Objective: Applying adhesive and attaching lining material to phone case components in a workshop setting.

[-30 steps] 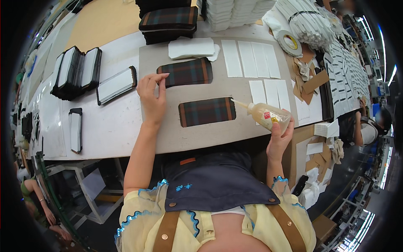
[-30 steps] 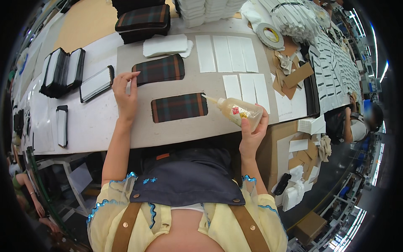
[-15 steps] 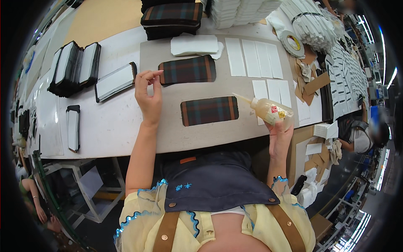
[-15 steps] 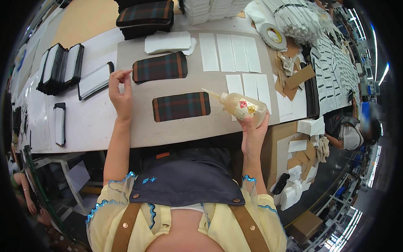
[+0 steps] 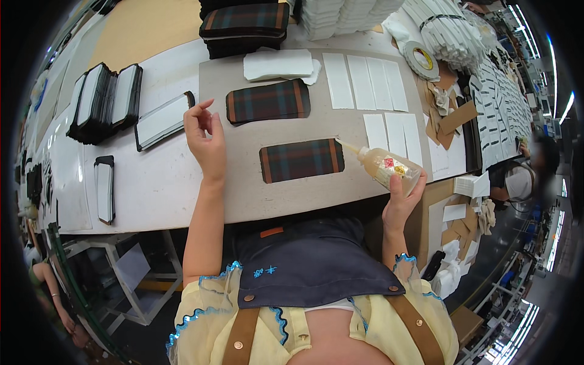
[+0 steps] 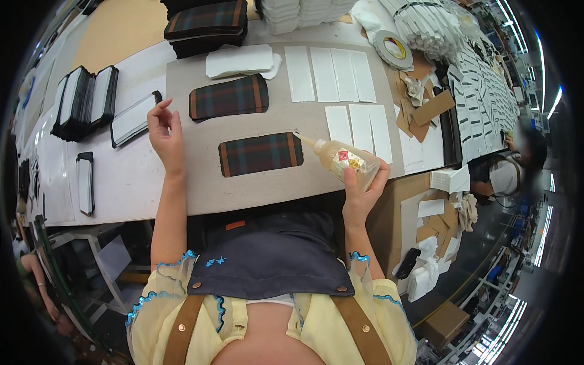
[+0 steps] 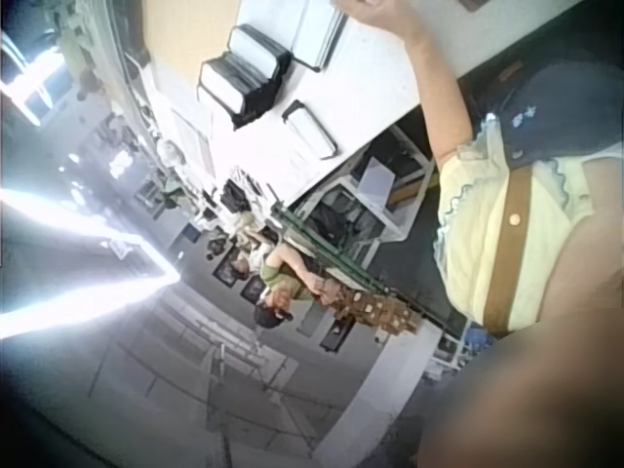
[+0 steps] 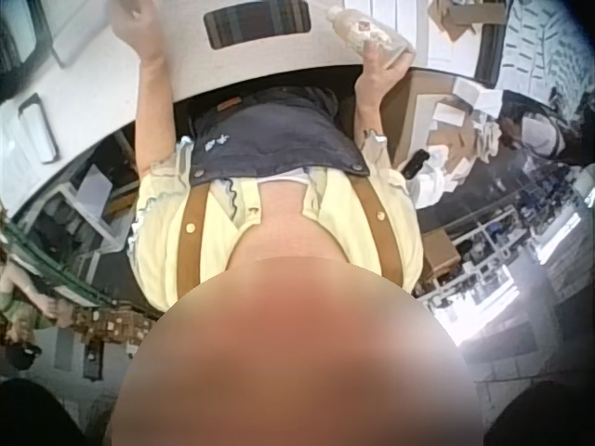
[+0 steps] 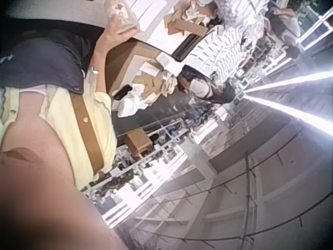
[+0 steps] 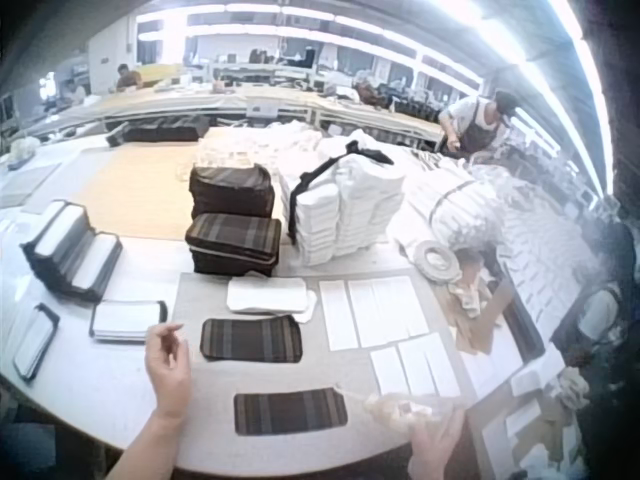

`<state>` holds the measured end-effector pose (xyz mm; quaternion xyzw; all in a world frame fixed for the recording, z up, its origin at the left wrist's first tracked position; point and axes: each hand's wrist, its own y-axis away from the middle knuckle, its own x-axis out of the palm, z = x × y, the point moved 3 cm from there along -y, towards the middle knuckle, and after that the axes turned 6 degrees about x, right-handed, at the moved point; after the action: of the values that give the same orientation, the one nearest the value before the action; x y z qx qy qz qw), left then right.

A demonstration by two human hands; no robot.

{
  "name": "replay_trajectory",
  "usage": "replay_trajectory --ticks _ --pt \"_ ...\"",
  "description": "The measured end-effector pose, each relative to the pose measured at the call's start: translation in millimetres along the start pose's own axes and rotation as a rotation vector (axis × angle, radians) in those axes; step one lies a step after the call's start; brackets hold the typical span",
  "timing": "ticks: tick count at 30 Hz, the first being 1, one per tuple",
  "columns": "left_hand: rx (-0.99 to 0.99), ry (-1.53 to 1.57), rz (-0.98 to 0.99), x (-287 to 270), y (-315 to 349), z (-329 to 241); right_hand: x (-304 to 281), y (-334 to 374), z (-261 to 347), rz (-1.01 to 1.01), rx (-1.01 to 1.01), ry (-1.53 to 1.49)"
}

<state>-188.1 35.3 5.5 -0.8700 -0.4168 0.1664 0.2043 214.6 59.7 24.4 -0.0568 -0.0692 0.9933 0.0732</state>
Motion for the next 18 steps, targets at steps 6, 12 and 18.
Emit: replay_trajectory --ticks 6,12,18 --pt "0.002 -0.023 -0.026 -4 -3 4 4 0 0 -0.043 0.069 -0.009" --pt "-0.026 0.041 -0.010 -4 -3 6 9 0 1 -0.060 0.099 -0.041" --pt "-0.024 0.016 0.016 -3 -2 8 9 0 1 -0.065 0.090 -0.028"
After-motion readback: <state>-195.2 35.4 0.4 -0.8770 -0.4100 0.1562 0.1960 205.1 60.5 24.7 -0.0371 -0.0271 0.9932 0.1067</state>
